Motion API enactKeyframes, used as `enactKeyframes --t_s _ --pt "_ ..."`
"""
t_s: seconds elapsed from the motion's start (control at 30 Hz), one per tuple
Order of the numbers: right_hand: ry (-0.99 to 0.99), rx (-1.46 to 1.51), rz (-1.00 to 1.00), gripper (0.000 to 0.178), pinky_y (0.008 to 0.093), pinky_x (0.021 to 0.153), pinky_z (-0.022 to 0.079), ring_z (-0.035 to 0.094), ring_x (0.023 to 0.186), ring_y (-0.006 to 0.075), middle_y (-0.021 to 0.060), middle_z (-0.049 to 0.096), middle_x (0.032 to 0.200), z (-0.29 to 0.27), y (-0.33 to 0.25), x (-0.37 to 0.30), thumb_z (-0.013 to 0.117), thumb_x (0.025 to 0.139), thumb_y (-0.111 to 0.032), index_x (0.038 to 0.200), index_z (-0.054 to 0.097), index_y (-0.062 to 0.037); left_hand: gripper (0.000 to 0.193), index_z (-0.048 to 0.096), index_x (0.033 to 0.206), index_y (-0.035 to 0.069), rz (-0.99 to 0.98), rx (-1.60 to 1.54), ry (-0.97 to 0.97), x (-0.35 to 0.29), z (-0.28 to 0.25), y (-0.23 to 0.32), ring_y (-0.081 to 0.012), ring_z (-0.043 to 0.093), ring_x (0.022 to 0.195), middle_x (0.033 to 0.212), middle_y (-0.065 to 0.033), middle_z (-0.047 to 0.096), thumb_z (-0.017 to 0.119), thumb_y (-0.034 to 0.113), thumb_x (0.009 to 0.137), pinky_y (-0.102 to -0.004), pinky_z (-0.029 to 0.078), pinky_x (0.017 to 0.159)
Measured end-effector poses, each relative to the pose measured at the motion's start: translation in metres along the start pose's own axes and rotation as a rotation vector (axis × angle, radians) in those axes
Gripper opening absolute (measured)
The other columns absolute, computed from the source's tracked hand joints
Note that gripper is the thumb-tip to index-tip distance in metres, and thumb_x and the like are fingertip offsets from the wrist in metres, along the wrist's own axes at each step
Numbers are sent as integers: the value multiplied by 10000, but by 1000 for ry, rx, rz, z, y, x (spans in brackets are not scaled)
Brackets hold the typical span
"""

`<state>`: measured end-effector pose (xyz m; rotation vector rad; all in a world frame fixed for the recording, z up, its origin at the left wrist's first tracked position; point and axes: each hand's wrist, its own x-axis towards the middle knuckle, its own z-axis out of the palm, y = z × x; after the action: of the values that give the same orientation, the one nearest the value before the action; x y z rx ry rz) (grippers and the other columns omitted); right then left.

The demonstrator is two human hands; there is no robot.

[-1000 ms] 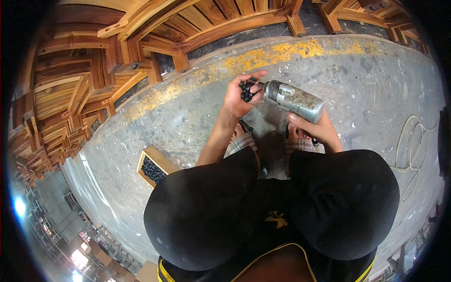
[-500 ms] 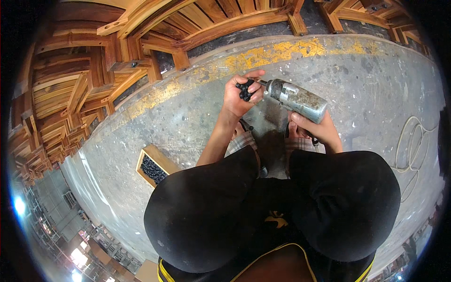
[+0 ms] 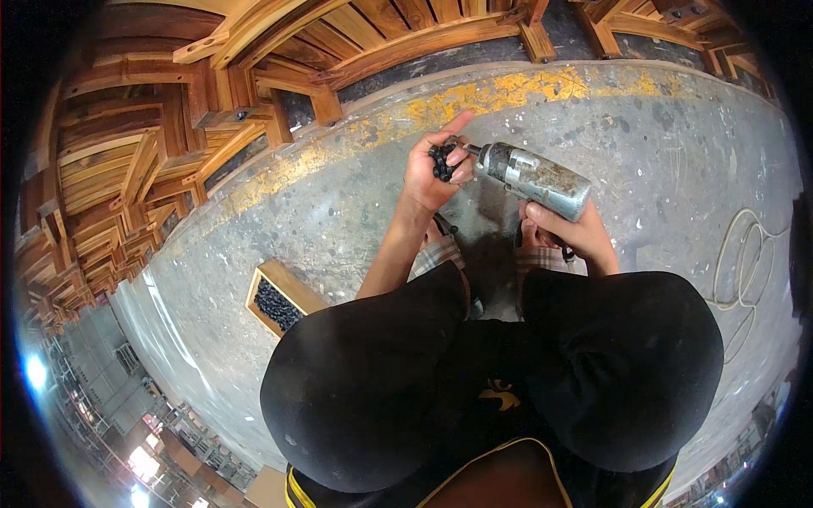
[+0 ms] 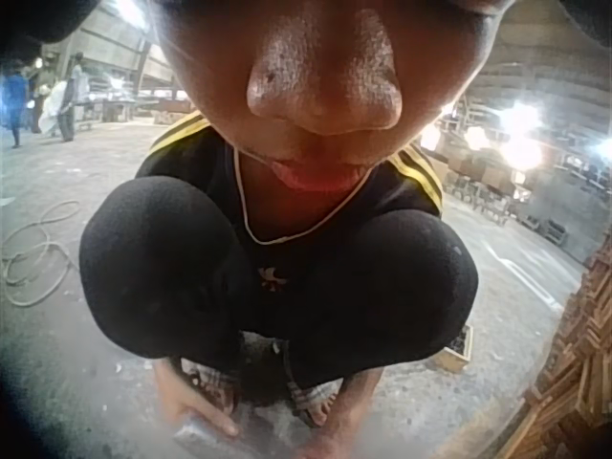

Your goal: Assembling wooden furniture components using an air-powered drill and screws.

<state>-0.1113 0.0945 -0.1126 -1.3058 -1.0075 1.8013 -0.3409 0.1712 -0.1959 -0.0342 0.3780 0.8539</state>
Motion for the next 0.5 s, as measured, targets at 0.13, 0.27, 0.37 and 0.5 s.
enactKeyframes --t_s 0.13,0.27,0.37,0.5 --pt "-17 -34 18 318 246 641 475 599 764 108 42 637 871 -2 6 2 711 830 -183 1064 589 -5 467 491 1321 57 -1 12 16 -1 2 0 -172 383 446 589 -34 441 400 255 908 -292 307 445" --pt "-19 -42 17 313 260 675 481 603 780 117 46 638 872 0 6 2 710 830 -187 1058 593 -8 466 490 1319 47 -4 64 6 -1 0 1 -167 378 444 593 -24 438 389 271 923 -290 307 443" --pt "-22 -18 41 315 266 689 481 604 790 121 49 639 872 1 3 2 708 831 -191 1060 593 -8 464 490 1310 26 -2 66 11 -1 0 1 -169 389 460 586 -21 437 401 274 928 -283 313 447" --pt "-24 -38 -19 330 250 649 474 601 769 109 49 641 869 -1 5 2 709 830 -199 1069 587 -8 460 482 1319 29 -1 96 63 -1 5 -2 -156 373 443 594 -18 438 365 274 948 -273 302 436"
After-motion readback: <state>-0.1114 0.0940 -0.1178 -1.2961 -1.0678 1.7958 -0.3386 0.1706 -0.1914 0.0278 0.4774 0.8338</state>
